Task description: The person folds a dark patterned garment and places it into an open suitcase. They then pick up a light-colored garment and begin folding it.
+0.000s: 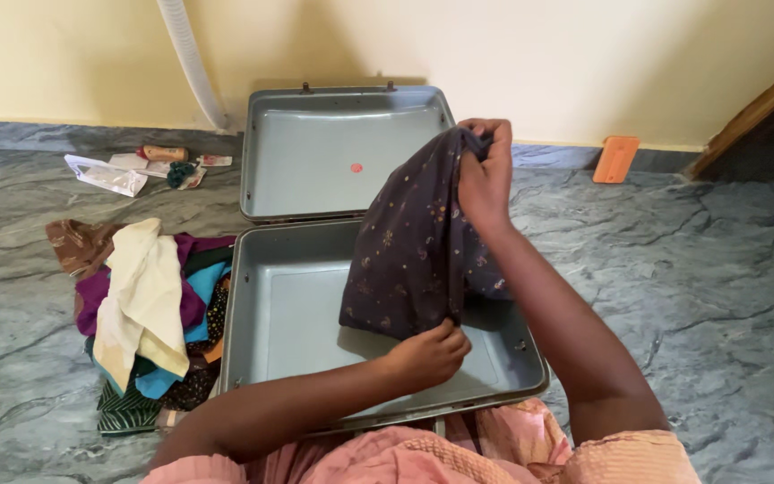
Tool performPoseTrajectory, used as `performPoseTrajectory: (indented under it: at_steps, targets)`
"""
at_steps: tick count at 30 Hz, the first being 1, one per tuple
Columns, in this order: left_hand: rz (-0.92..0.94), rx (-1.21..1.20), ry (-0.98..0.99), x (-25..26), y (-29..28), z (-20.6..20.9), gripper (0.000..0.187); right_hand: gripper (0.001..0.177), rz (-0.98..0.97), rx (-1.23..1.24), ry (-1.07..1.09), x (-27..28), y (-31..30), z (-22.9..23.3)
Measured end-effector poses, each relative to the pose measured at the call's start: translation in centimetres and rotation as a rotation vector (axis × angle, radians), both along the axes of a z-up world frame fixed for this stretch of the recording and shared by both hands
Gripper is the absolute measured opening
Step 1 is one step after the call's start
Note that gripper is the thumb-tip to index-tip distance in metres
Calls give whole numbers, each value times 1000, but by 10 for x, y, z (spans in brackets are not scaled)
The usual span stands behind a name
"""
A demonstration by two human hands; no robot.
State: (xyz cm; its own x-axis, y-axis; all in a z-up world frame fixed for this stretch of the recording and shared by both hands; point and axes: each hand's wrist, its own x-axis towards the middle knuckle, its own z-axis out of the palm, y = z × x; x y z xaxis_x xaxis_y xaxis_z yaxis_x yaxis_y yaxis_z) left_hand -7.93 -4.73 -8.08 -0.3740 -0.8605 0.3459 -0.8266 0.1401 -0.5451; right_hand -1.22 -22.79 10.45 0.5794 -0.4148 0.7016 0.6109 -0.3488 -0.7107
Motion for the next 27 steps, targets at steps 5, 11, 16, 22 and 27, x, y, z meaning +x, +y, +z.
performPoseTrajectory:
  at_steps: [5,11,16,22,27]
  targets:
    - [-42,205,103,11,30,7,20,27,-98,50,6,5,-45,-3]
    - [87,-133,242,39,71,43,37,30,-543,-132,0,-2,-134,3]
    - [227,-496,488,92,69,100,32,30,-291,215,-85,-34,-196,28]
    - [365,-533,221,170,-9,181,14,27,-512,206,43,-93,-249,91]
    - [326,-710,-140,246,-111,280,17,25,-674,24,86,-159,-288,137]
